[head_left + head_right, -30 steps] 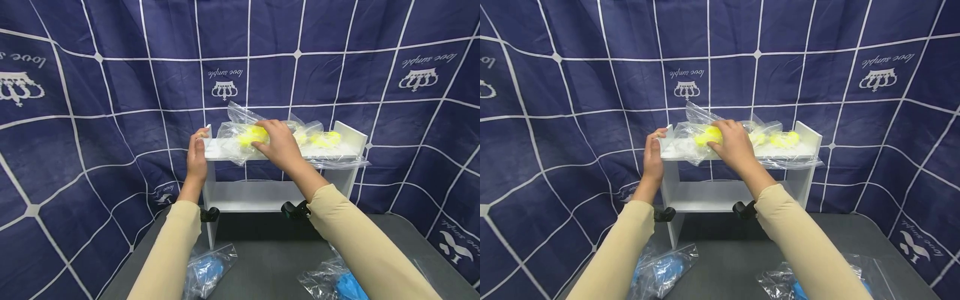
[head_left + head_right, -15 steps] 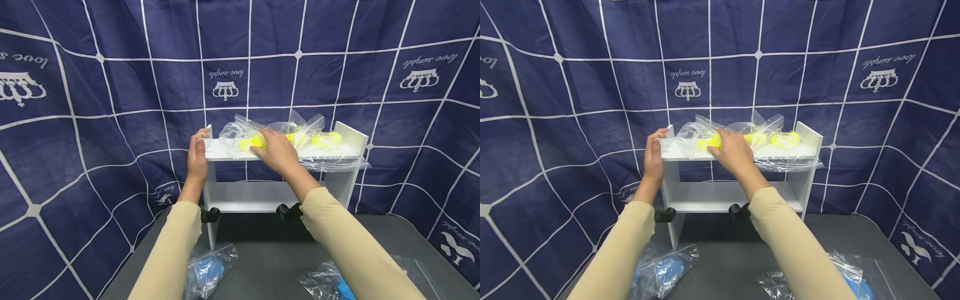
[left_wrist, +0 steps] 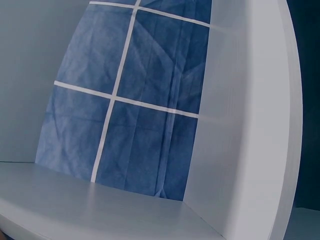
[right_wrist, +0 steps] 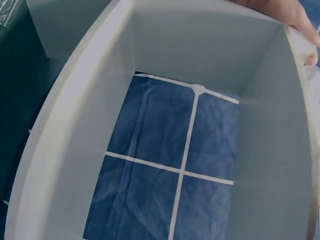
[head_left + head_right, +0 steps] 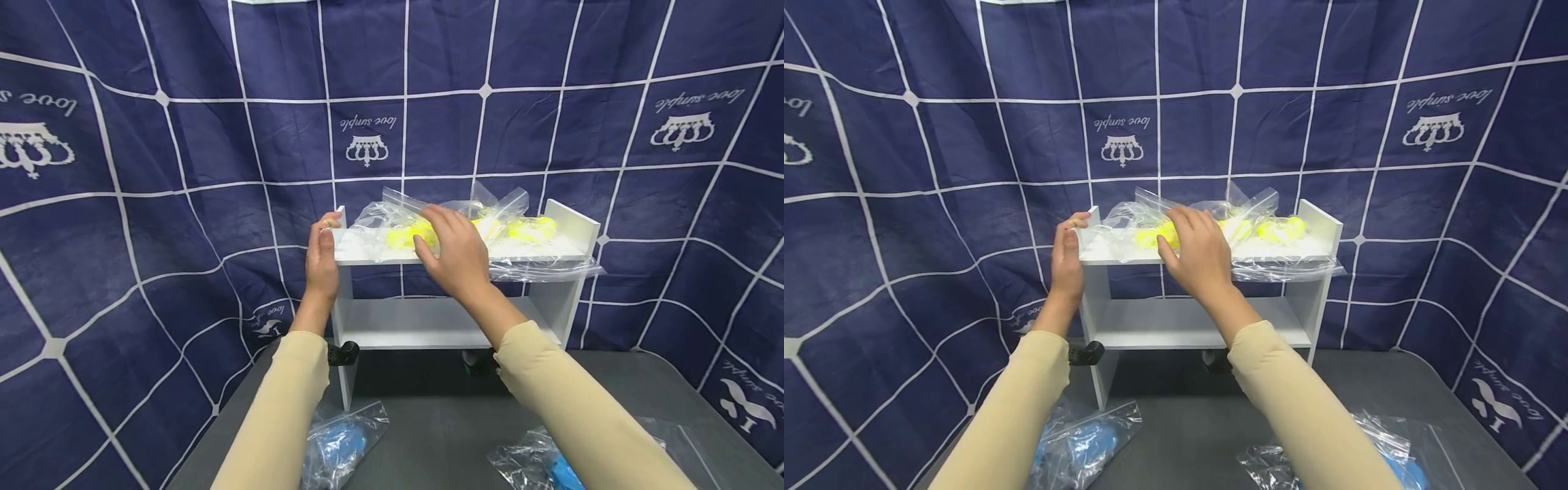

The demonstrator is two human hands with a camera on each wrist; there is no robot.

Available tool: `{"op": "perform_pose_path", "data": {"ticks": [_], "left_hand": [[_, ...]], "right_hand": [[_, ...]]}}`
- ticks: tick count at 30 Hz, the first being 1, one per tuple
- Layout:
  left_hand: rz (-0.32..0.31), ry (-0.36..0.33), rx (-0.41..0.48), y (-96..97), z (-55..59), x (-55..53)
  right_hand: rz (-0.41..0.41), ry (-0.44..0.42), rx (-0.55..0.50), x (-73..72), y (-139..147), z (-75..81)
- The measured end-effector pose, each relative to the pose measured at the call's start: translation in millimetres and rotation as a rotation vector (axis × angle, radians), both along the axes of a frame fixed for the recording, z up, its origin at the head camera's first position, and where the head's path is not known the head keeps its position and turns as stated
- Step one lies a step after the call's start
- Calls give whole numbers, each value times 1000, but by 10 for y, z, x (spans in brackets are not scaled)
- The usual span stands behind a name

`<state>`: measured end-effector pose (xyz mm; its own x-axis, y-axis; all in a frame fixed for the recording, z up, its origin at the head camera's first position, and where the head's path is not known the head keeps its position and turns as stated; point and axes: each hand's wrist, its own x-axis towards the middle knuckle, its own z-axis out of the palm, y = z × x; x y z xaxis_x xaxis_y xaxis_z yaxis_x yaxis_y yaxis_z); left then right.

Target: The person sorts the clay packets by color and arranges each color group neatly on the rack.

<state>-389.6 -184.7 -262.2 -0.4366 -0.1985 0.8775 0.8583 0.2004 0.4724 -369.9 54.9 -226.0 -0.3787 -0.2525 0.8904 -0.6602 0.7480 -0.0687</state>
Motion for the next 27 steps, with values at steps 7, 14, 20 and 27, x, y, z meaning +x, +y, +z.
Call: {"op": "perform_pose_path", "data": {"ticks": [7,14,20,27], "left_hand": [[0,2,3,-12,-4,16],[-15,-14,7,9,-7,12],[0,-6,-15,-2,-27,-14],[0,14,-15,-14,-7,-25]], "right_hand": [[168,143,-48,225,97,-124],[235,176,-172,509,317,-374],[271,128,-187,746,548,-616],[262,37,-136,911,766,-843]]}}
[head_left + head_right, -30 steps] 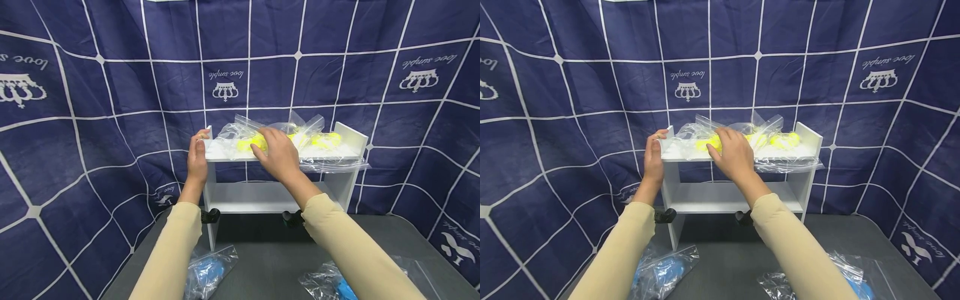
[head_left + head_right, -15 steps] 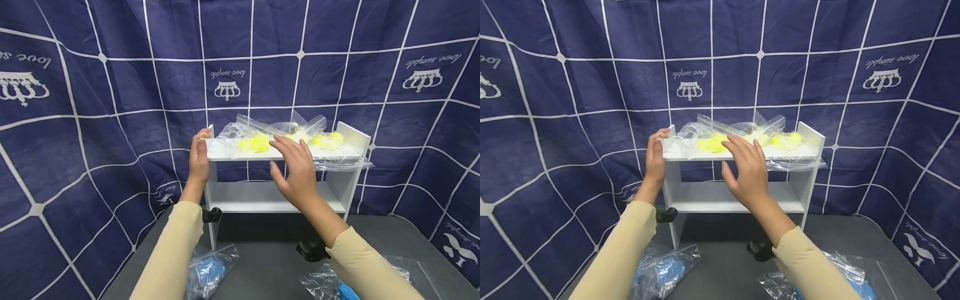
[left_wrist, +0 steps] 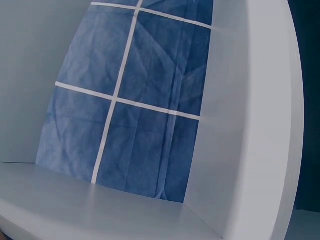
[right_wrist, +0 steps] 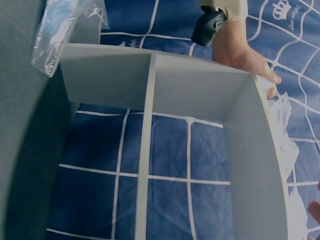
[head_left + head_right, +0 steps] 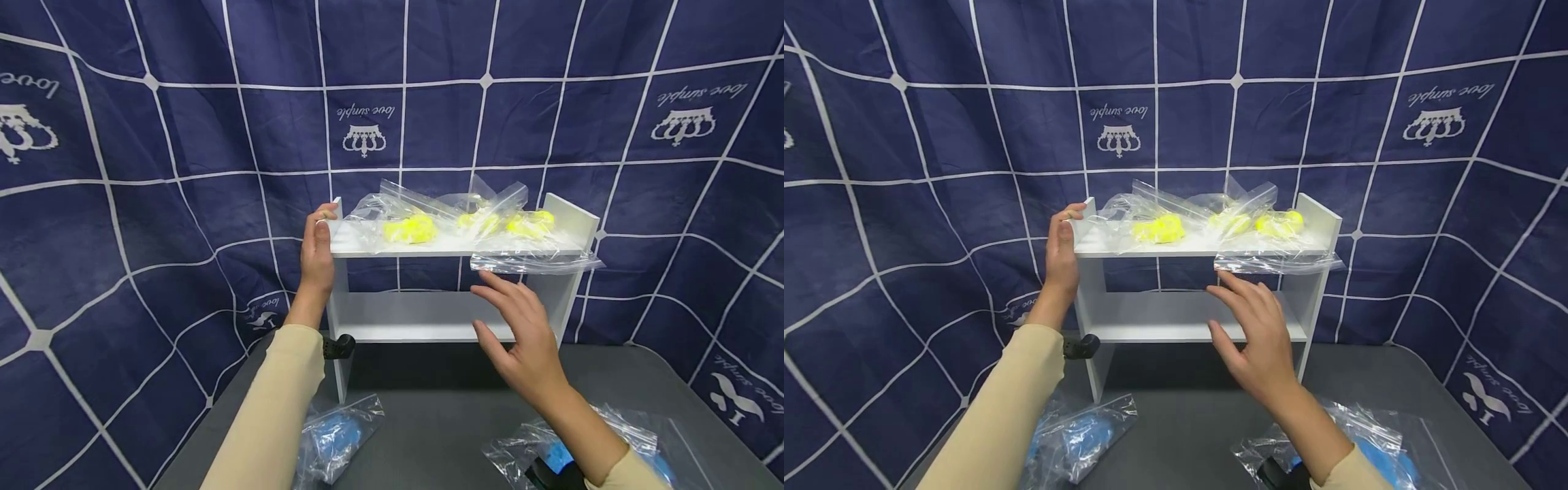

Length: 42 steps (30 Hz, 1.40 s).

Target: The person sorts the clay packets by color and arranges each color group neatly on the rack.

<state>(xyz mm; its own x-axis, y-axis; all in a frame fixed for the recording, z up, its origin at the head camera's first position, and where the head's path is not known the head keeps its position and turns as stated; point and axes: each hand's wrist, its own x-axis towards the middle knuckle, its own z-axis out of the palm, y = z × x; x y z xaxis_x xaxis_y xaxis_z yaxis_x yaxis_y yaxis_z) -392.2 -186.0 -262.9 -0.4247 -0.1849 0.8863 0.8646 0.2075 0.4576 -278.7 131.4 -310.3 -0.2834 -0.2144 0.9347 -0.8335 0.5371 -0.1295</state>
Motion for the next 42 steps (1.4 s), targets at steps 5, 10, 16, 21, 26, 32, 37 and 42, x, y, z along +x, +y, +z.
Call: {"op": "perform_pose_path", "data": {"ticks": [5,10,16,21,26,32,37,42], "left_hand": [[-4,-30,1,-5,-8,22],[-15,-24,5,-10,-12,14],[6,-5,4,-19,5,4],[0,-16,6,-8,4,-5],[-5,-25,9,0,1,-13],[-7,-19,11,10,7,-8],[0,-19,10,0,2,-3],[1,-20,4,2,7,2]], "right_hand": [[-27,-113,42,121,201,-160],[-60,-257,101,205,413,-349],[-126,-331,167,243,677,-624],[-127,-447,195,293,916,-861],[-87,-553,191,316,1131,-1078],[-43,-564,248,250,1414,-1374],[72,-561,260,139,1654,-1680],[93,-551,305,63,1821,-1919]]}}
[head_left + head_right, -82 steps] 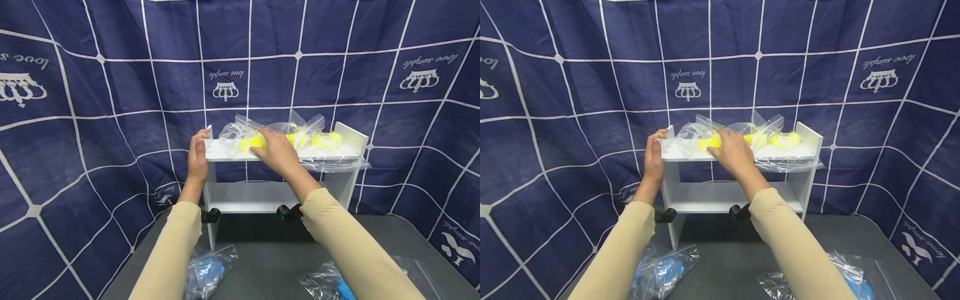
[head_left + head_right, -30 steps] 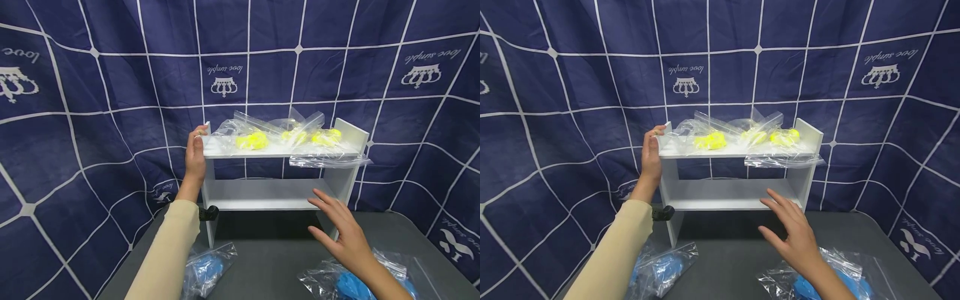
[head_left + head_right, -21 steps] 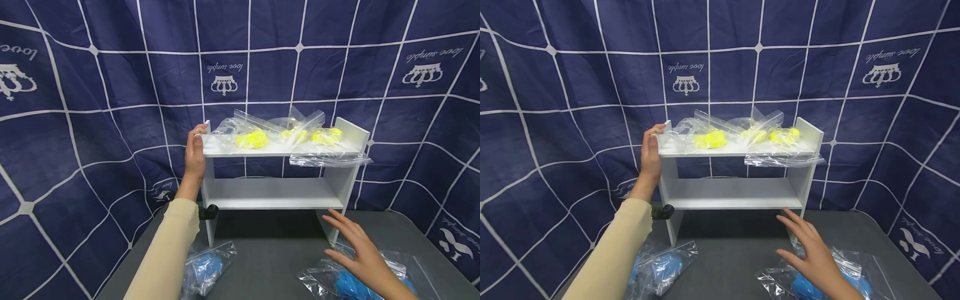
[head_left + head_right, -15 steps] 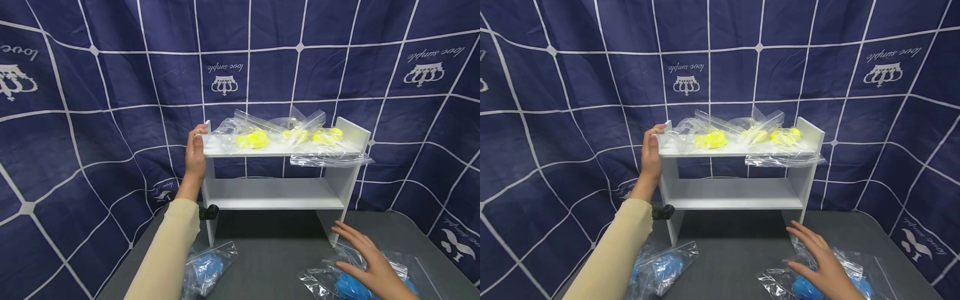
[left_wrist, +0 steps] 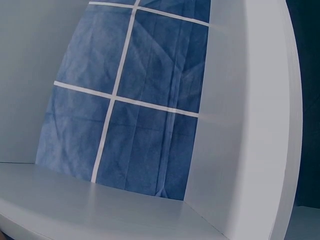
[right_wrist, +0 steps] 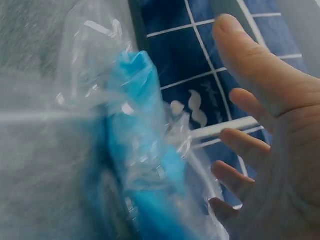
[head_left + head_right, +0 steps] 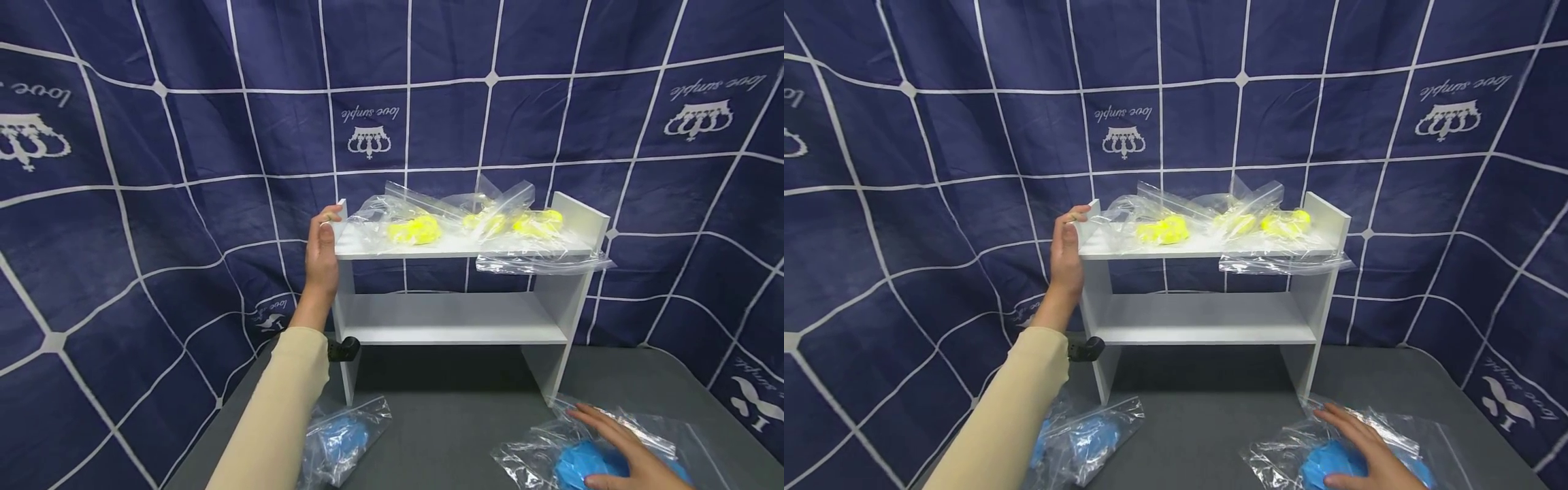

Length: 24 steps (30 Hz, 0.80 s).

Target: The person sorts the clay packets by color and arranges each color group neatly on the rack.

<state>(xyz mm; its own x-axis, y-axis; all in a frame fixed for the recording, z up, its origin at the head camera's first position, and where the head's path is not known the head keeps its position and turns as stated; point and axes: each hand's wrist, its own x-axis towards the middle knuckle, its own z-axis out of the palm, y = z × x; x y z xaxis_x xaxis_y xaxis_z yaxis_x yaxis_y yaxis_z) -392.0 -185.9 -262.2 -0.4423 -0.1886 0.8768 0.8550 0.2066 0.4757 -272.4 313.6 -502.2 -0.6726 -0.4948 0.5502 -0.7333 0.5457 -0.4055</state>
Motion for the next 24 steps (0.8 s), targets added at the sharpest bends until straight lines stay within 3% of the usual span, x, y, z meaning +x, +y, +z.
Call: {"op": "perform_pose_path", "data": {"ticks": [7,10,14,18,24], "left_hand": [[14,8,-12,6,0,2],[12,1,-8,4,-2,11],[11,-7,-3,1,7,25],[15,-18,2,8,29,61],[14,-48,-13,116,139,320]], "right_hand": [[147,133,59,-143,167,-259],[103,155,117,-145,193,-299],[-1,103,203,-119,203,-309],[-10,85,230,-144,212,-329],[21,144,262,-210,262,-402]]}}
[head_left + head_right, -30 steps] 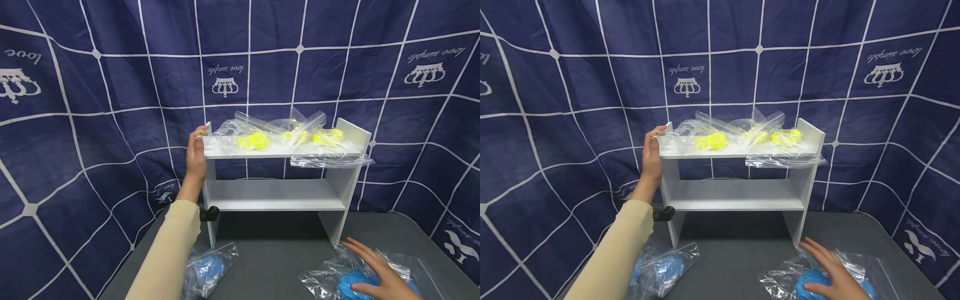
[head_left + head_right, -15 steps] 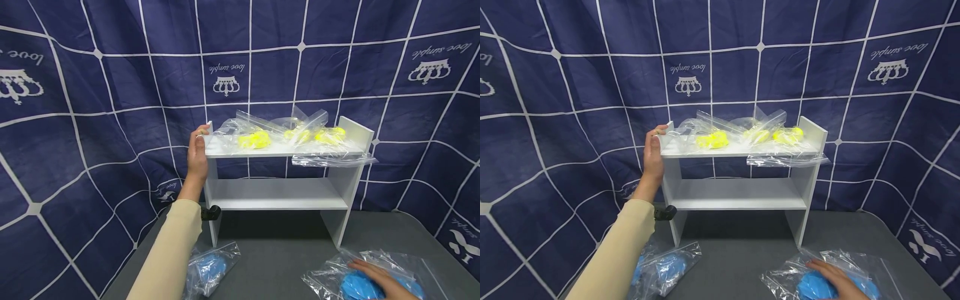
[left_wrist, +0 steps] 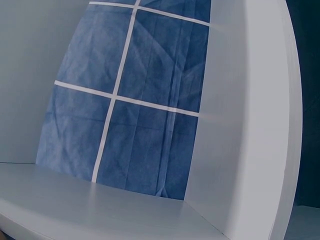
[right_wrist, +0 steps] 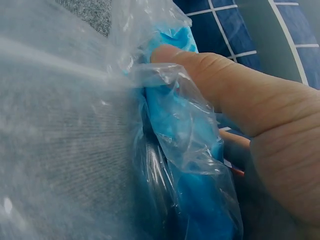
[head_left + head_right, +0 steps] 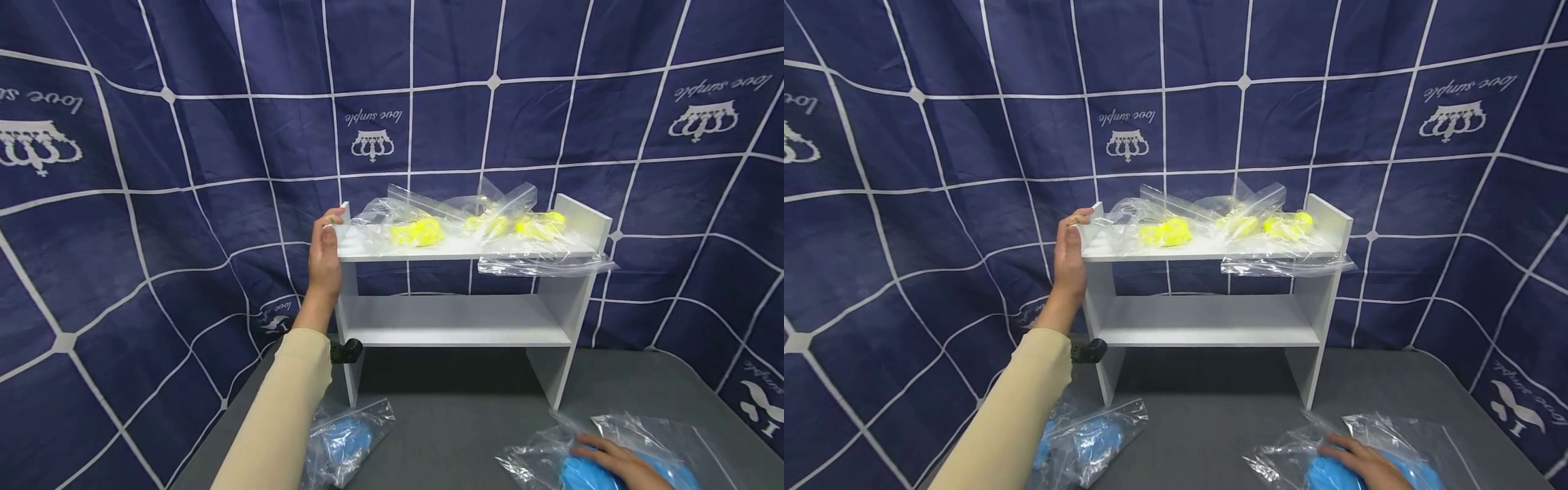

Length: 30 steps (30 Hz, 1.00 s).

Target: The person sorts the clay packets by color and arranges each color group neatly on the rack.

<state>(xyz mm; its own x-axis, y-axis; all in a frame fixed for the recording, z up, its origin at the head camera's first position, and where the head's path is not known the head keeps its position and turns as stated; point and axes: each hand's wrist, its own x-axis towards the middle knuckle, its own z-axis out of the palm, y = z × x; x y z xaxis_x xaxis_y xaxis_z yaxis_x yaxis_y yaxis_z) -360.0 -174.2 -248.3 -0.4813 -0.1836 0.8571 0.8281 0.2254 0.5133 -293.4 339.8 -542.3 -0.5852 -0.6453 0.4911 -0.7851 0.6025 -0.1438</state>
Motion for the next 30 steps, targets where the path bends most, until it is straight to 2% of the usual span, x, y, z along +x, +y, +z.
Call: {"op": "perform_pose_path", "data": {"ticks": [2,4,11,15,18,22,26,30], "left_hand": [[-1,1,0,36,23,64],[-4,5,3,41,22,63],[13,-5,8,-72,-105,-217],[16,13,10,-105,-131,-263],[1,45,18,-117,-139,-279],[-22,77,32,-112,-149,-288],[-28,72,35,-105,-153,-290],[-23,55,37,-111,-155,-288]], "right_hand": [[-12,0,26,-5,17,-24],[-17,-4,34,-7,26,-37],[48,30,-34,-2,5,-4],[61,22,-79,23,-32,59],[19,85,-80,51,-76,121],[-71,148,-71,125,-166,259],[-150,115,-82,248,-293,487],[-193,96,-98,358,-433,774]]}}
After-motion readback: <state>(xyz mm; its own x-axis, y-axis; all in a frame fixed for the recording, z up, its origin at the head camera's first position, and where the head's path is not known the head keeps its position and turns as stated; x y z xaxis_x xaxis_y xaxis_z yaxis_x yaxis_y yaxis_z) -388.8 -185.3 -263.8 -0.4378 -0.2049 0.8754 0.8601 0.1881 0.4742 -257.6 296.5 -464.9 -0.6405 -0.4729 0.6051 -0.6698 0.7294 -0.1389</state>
